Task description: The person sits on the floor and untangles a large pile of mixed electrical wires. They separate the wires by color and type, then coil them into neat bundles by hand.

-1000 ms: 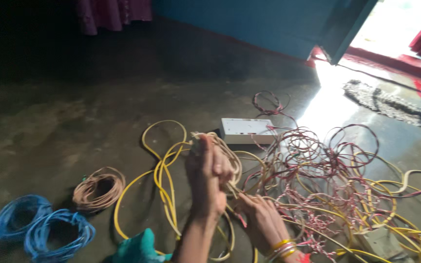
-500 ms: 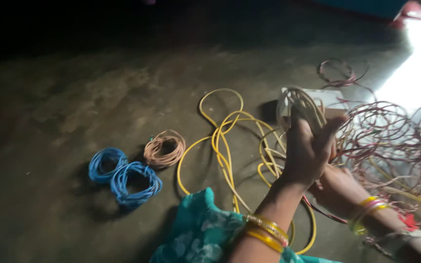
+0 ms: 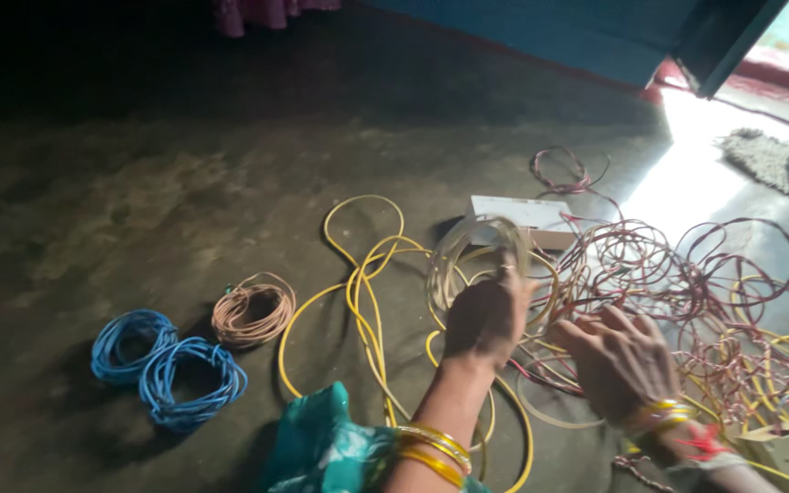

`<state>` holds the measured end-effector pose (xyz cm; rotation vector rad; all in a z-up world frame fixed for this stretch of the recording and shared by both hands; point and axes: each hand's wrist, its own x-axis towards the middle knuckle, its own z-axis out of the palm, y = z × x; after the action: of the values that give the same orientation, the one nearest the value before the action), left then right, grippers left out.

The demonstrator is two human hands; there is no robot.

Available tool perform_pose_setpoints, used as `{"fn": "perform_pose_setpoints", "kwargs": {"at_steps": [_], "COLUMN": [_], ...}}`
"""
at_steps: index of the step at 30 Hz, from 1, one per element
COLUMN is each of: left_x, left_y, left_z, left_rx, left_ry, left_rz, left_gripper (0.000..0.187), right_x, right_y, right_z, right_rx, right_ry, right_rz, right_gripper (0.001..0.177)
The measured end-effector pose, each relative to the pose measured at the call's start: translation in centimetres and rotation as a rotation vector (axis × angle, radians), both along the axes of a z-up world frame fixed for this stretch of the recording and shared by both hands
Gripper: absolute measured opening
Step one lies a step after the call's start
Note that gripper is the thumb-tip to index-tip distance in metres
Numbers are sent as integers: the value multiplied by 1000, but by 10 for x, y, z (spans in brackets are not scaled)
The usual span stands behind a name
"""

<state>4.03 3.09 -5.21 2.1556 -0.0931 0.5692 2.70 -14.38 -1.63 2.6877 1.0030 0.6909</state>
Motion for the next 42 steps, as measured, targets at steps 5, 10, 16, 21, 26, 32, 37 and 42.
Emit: {"fn": "perform_pose_setpoints", "kwargs": {"at_steps": [5, 10, 16, 21, 26, 32, 37, 42], "left_x": [-4, -8, -12, -7, -9, -4, -3, -2], "left_y": [-17, -25, -21, -18, -18, -30, -31, -35], "left_z": [0, -3, 11, 6, 6, -6, -14, -19], "left_rx": [158, -53, -172, -319, -456, -775, -641, -688], "left_ry": [78, 148, 50, 107, 137, 280, 260, 265], "left_rz": [-117, -260, -463, -509, -430, -520, -406, -373], "left_gripper": [62, 58, 58, 34, 27, 28, 32, 31], "right_x": [13, 21, 21, 47, 85, 73, 44, 19], "right_y": [-24, -36, -34, -54, -111, -162, -156, -134], "right_z": [25, 39, 64, 75, 50, 15, 12, 17], "right_rx": [-4, 6, 42, 70, 699, 1013, 916, 661], "right_ry": [-127, -215, -239, 293, 659, 890, 520, 448], "right_rz": [79, 234, 284, 107, -63, -75, -107, -470], "right_gripper": [32, 32, 24, 26, 26, 32, 30, 23]}}
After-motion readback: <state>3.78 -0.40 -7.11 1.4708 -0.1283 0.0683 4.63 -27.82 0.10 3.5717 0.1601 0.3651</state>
